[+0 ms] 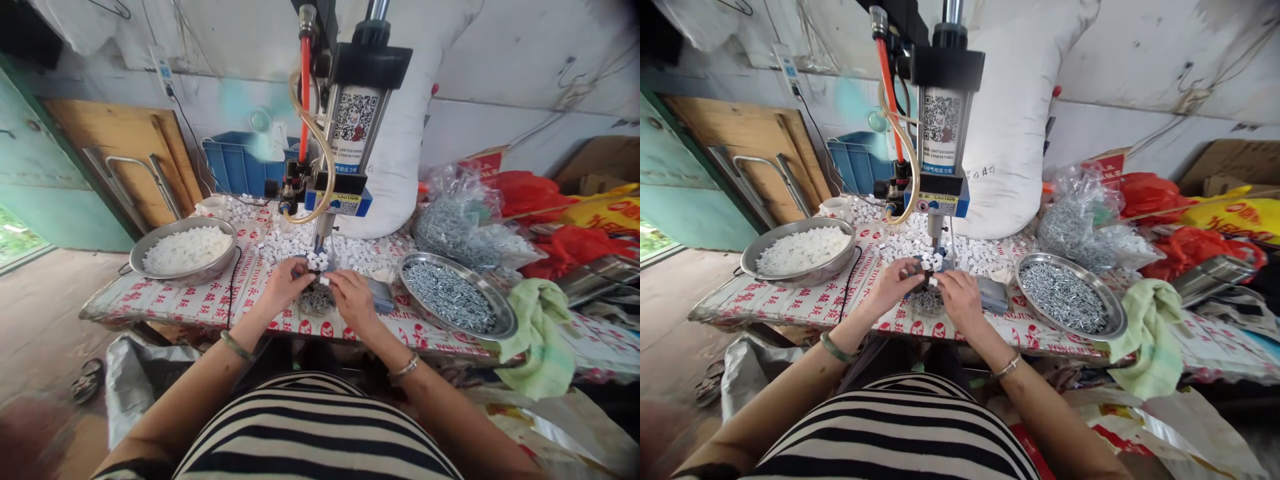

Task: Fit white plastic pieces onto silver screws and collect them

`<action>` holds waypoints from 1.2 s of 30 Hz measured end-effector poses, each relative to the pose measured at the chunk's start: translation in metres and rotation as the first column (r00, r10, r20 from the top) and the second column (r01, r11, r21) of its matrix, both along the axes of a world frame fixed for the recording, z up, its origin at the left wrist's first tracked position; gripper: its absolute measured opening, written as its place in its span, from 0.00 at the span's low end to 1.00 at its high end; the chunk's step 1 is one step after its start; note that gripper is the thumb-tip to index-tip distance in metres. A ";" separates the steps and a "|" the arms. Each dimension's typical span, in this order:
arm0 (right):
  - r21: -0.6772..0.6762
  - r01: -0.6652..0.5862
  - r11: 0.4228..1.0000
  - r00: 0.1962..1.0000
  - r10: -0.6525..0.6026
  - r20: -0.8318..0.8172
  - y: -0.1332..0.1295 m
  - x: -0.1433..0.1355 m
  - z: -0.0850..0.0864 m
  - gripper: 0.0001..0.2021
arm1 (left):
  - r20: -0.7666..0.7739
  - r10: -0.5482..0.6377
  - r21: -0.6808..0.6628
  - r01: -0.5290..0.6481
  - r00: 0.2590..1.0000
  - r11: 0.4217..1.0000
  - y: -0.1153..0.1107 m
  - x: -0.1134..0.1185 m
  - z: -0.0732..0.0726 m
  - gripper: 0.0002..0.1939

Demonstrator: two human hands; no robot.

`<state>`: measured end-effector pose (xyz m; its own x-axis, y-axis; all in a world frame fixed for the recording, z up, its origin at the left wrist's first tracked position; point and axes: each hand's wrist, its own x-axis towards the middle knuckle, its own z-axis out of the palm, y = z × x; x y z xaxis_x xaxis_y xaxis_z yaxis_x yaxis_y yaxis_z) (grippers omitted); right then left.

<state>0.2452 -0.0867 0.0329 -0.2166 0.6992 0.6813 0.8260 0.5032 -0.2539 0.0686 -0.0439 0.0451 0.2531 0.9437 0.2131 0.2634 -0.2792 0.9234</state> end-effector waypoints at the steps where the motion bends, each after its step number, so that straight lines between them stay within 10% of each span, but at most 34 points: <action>1: -0.012 0.026 1.000 1.000 -0.026 0.016 0.009 0.004 0.004 0.14 | -0.076 0.100 0.111 -0.091 0.992 0.990 0.004 0.003 -0.001 0.16; 5: -0.084 0.114 0.990 0.990 -0.106 0.093 0.046 0.007 0.019 0.13 | -0.209 0.219 0.253 -0.164 0.953 0.953 0.025 0.014 -0.005 0.18; 17: -0.115 0.181 0.977 0.901 -0.117 0.418 0.061 -0.007 0.032 0.12 | -0.082 0.016 0.156 -0.003 0.997 0.988 0.044 0.025 -0.008 0.12; 28: -0.167 0.181 0.969 0.962 -0.138 0.237 0.043 0.003 0.016 0.17 | -0.183 0.225 0.515 -0.101 0.957 0.851 0.043 0.036 -0.014 0.06; 36: -0.101 0.548 0.830 0.805 -0.490 0.336 -0.021 0.047 -0.030 0.16 | -0.157 0.214 0.491 -0.112 0.964 0.864 0.040 0.035 -0.011 0.05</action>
<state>0.2922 -0.1075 0.0028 0.0527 0.8677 0.4943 0.9985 -0.0541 -0.0114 0.1038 -0.0035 0.0339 0.1899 0.7725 0.6060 0.5074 -0.6056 0.6130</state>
